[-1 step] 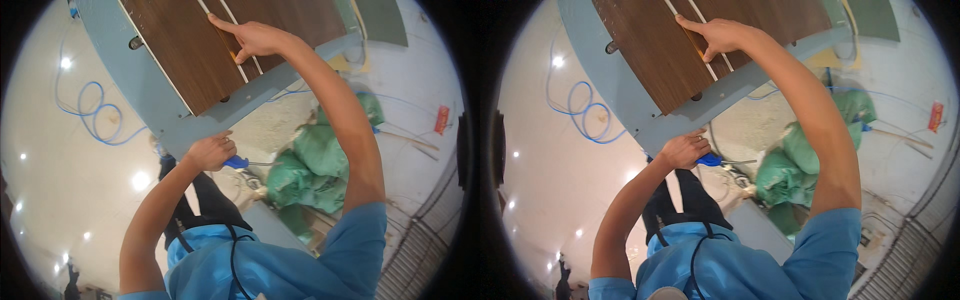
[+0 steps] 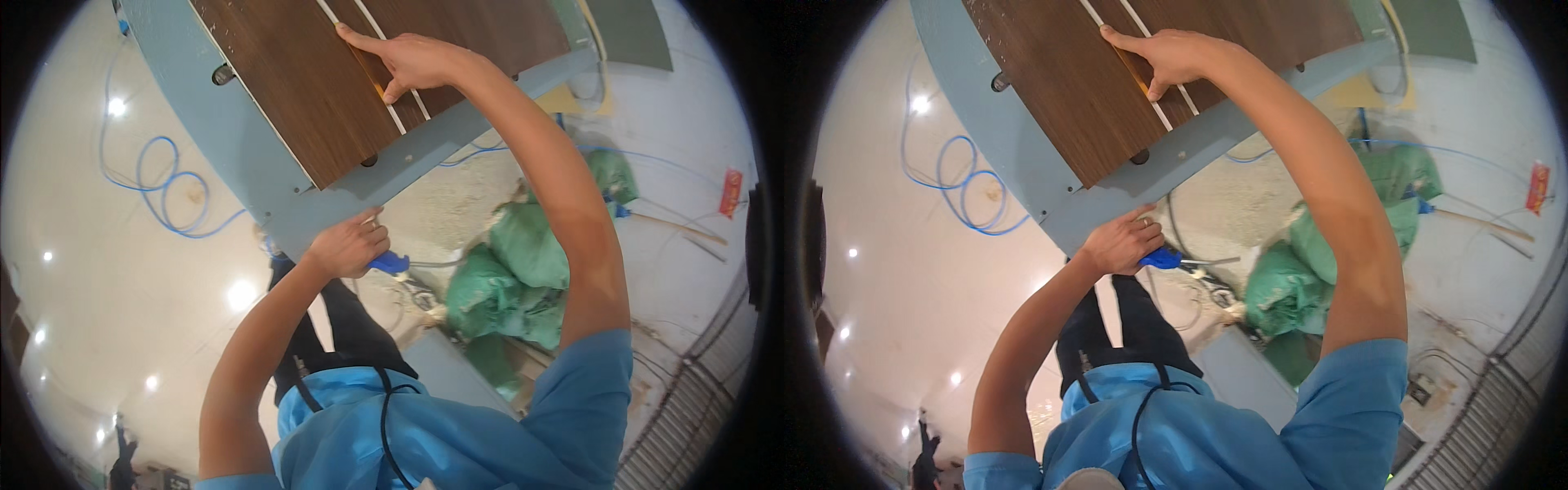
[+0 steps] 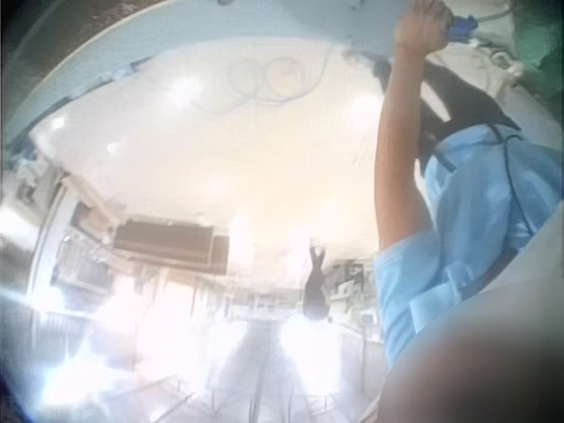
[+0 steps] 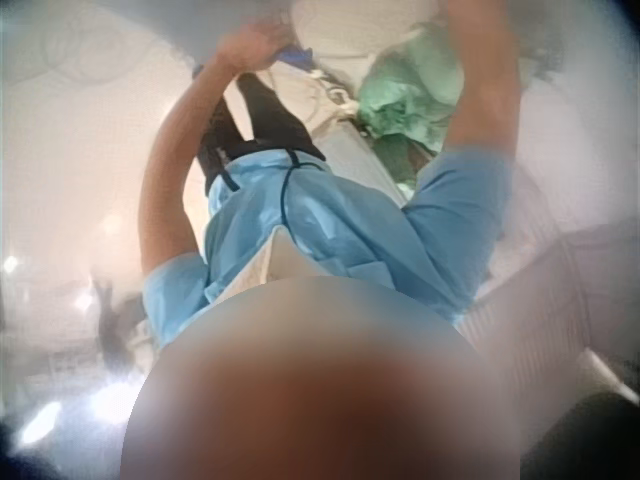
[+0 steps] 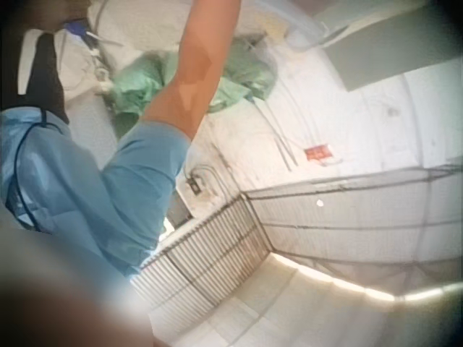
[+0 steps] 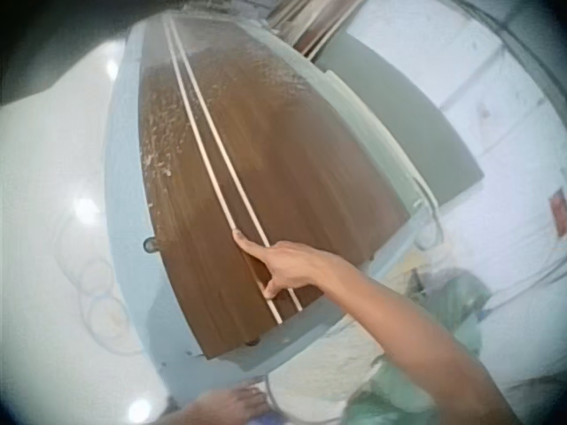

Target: The person walks to a control station, interacts with the computer, then returns to a large machine. They use a blue air gun to apply adhesive along white strips on a wooden panel, repeatedly checking alignment with a yellow ruler and adjusting the strips by hand.

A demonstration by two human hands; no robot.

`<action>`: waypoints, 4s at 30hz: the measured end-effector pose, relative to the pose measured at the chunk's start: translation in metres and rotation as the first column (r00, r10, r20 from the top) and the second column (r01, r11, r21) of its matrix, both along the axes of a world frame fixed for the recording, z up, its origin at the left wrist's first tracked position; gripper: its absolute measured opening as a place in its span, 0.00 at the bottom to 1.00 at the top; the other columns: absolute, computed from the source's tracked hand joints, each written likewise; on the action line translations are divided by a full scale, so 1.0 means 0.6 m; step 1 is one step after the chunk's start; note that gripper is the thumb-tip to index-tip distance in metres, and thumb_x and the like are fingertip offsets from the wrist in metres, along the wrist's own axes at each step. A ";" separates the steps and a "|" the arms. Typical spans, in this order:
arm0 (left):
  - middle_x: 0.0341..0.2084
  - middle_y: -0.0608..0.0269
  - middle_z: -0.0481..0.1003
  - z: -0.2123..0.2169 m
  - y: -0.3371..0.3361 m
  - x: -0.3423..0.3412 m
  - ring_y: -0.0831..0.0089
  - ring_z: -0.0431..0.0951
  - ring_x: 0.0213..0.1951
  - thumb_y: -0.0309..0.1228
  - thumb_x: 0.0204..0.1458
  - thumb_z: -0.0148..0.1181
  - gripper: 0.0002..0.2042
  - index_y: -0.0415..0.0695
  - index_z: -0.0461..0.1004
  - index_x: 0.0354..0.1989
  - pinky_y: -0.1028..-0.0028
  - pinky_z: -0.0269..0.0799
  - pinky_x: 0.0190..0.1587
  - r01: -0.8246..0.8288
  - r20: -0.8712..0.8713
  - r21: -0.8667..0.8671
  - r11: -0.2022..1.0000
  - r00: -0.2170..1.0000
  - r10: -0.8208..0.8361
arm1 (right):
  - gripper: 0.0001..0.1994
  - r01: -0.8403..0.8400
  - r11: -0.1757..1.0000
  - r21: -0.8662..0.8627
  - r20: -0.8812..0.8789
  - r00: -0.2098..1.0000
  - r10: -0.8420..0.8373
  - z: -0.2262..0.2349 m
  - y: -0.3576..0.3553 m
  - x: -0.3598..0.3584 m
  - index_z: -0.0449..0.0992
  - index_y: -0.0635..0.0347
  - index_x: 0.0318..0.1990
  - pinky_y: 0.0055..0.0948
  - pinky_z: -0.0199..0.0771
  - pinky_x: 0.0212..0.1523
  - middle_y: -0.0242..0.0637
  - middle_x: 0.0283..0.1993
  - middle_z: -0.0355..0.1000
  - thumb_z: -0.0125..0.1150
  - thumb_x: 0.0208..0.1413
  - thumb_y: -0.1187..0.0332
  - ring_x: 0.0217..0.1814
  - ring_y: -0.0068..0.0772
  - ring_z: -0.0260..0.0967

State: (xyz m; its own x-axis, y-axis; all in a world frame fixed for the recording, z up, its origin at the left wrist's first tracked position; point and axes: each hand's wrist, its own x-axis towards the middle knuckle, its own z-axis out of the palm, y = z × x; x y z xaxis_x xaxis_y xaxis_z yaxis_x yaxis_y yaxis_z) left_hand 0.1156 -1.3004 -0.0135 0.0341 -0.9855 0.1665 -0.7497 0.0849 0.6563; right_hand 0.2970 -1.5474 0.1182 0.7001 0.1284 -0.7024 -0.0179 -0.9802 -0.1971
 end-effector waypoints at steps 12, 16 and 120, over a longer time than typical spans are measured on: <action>0.35 0.67 0.79 0.012 -0.014 -0.005 0.69 0.78 0.49 0.35 0.42 0.67 0.15 0.47 0.80 0.40 0.60 0.51 0.79 -0.052 0.151 0.167 0.985 0.988 0.027 | 0.59 0.025 0.975 0.222 0.153 0.986 -0.060 -0.041 -0.033 -0.019 0.43 0.26 0.81 0.39 0.72 0.34 0.36 0.29 0.72 0.77 0.47 0.76 0.30 0.30 0.73; 0.37 0.68 0.79 0.011 -0.014 -0.008 0.69 0.78 0.52 0.34 0.42 0.66 0.14 0.48 0.79 0.40 0.60 0.49 0.79 -0.058 0.180 0.187 0.981 0.983 0.024 | 0.56 0.027 0.961 0.275 0.128 0.990 -0.065 -0.044 -0.050 -0.016 0.45 0.26 0.81 0.37 0.68 0.31 0.32 0.27 0.67 0.74 0.49 0.75 0.27 0.28 0.69; 0.62 0.50 0.68 0.113 -0.106 0.353 0.57 0.67 0.65 0.53 0.61 0.63 0.33 0.43 0.71 0.67 0.62 0.59 0.69 -0.741 0.211 0.087 0.666 0.667 0.714 | 0.17 0.321 -0.858 0.400 -0.746 -0.430 -0.508 -0.543 0.577 -0.954 0.73 0.58 0.52 0.21 0.76 0.25 0.33 0.45 0.76 0.52 0.69 0.54 0.47 0.24 0.74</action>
State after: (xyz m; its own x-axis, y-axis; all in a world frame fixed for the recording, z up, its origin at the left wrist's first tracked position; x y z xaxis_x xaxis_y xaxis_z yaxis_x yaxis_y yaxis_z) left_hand 0.3277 -1.3641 0.0540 0.7396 -0.6677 0.0839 -0.6147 -0.6195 0.4882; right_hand -0.2756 -1.2015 -0.2076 0.3334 -0.4187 -0.8447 -0.1405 0.8639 -0.4837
